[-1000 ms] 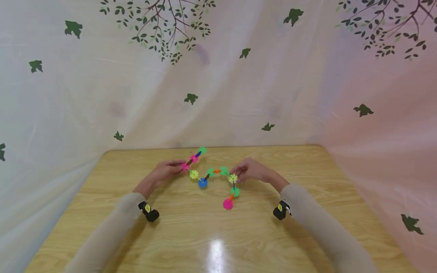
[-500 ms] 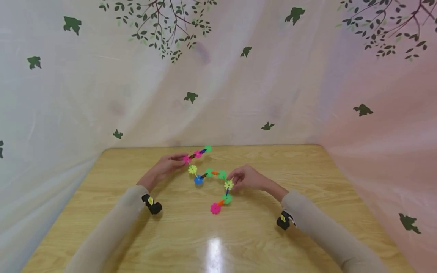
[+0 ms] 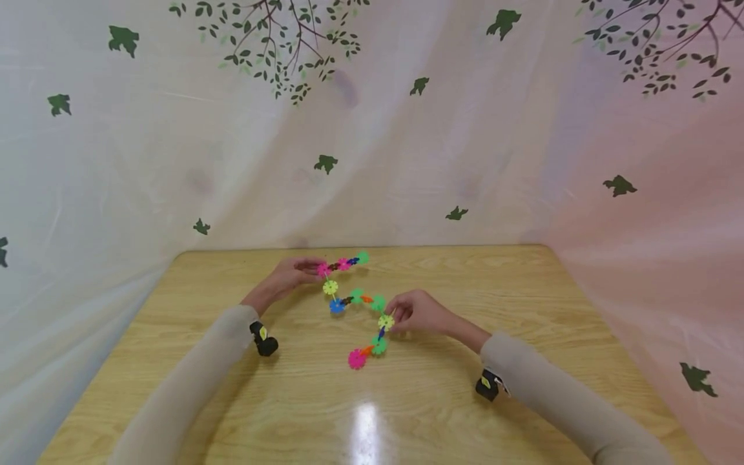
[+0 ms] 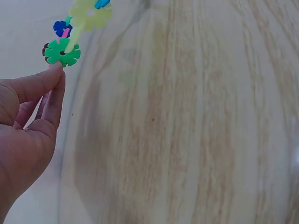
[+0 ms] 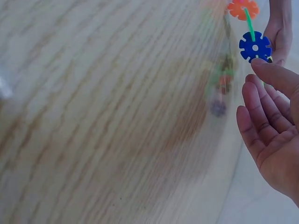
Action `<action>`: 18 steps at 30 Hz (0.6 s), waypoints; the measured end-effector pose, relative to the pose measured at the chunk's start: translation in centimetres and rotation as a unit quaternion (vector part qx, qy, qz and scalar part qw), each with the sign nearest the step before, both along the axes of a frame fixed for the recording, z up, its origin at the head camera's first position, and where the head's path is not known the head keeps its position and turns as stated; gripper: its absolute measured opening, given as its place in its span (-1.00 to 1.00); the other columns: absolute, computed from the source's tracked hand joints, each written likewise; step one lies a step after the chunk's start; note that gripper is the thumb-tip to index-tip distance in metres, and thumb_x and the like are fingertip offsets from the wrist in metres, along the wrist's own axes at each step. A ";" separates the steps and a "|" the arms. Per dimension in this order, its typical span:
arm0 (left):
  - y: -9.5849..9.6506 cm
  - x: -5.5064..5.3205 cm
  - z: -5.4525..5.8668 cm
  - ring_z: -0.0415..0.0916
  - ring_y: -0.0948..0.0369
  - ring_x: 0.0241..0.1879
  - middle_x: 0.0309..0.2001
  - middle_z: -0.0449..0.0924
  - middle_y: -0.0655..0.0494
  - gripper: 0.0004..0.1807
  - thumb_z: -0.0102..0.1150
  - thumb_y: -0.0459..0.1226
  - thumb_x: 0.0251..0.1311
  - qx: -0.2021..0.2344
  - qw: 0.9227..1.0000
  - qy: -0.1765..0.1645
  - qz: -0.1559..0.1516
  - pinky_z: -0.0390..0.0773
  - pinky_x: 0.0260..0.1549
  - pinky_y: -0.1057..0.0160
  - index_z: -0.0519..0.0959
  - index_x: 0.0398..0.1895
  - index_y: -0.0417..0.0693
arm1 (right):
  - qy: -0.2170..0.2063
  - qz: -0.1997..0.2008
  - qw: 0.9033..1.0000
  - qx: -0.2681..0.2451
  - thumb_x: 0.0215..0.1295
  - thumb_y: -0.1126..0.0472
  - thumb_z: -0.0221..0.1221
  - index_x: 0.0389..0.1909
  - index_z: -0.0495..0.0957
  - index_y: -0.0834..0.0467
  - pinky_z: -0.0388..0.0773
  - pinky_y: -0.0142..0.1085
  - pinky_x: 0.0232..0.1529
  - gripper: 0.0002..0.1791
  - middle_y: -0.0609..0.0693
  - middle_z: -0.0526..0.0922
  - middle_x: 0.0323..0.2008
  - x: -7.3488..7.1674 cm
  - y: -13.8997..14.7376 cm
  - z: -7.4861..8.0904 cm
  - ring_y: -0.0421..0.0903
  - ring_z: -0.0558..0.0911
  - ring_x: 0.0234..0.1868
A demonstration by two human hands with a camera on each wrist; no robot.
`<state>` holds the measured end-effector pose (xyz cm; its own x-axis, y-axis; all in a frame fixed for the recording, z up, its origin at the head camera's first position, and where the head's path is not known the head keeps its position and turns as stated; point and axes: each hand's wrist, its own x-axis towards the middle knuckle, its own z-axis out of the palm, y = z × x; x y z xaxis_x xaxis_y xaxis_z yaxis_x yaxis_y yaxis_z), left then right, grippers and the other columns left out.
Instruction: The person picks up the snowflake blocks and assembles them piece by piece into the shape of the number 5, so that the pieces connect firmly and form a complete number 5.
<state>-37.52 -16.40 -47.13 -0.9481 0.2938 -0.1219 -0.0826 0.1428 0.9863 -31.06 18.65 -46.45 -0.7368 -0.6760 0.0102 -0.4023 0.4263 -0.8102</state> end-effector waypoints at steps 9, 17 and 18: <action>0.9 -0.5 -1.1 0.66 0.05 0.02 0.11 0.67 -0.24 -0.53 0.35 -0.50 0.18 -0.119 0.990 0.078 0.005 0.63 0.13 0.16 0.58 0.20 -0.31 | 0.021 0.012 1.000 0.002 0.12 0.37 0.46 -0.21 0.66 0.31 0.62 -0.42 -0.47 -0.76 0.06 0.71 -0.48 0.6 -0.4 -0.9 -0.27 0.62 -0.49; 1.5 -0.7 -1.5 0.67 0.00 0.05 0.11 0.67 -0.25 -0.54 0.35 -0.47 0.21 -0.140 0.986 0.089 0.001 0.66 0.06 0.24 0.59 0.21 -0.31 | 0.017 0.007 1.000 0.016 0.09 0.33 0.49 -0.24 0.66 0.29 0.63 -0.43 -0.42 -0.75 0.02 0.69 -0.50 1.6 -1.2 -1.0 -0.31 0.60 -0.49; 1.5 -0.8 -1.5 0.67 0.01 0.05 0.11 0.67 -0.25 -0.54 0.34 -0.47 0.22 -0.141 0.986 0.089 0.000 0.66 0.05 0.25 0.59 0.21 -0.31 | 0.022 0.007 1.000 0.017 0.09 0.33 0.49 -0.25 0.65 0.29 0.63 -0.43 -0.41 -0.75 0.01 0.69 -0.51 1.7 -1.3 -0.9 -0.32 0.60 -0.50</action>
